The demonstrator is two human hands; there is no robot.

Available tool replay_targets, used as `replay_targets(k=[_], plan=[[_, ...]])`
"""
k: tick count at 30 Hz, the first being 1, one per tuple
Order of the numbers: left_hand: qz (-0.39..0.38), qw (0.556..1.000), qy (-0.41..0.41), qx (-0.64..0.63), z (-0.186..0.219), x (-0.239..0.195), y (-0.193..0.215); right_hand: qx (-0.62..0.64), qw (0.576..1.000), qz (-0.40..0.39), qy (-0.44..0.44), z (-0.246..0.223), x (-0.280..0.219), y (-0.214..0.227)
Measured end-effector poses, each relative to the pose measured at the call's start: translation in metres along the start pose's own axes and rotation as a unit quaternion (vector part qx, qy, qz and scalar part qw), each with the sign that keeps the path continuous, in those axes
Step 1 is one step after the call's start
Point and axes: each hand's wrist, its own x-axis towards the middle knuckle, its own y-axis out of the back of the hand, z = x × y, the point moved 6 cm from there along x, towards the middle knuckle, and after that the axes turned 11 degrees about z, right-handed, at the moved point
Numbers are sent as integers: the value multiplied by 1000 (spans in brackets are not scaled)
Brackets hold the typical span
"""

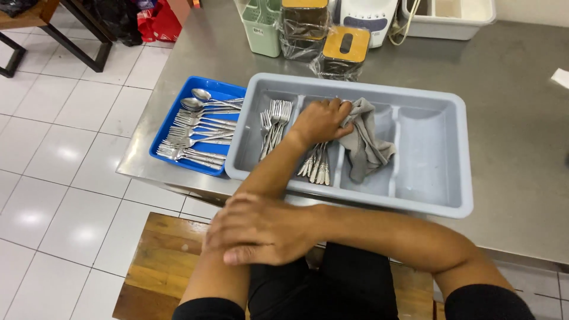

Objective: Wiping individual spoons and forks with a cloth and organizing them into a tray.

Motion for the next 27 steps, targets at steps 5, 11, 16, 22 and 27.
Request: replay_targets(k=[5, 11, 16, 22, 27], plan=[[0, 1000, 7, 0, -3, 3, 3, 340, 937, -22, -82, -38, 6, 27], [-16, 1000, 4, -9, -3, -1, -3, 451, 882, 3, -134, -44, -3, 48], [-24, 1000, -6, -7, -4, -6, -8, 425, 892, 37, -150, -43, -10, 61], [-29, 999, -5, -18, -3, -3, -3, 398, 900, 62, -169, -34, -17, 74], [-39, 999, -3, -10, -4, -2, -3, 378, 905, 81, -179, 7, -35, 92]])
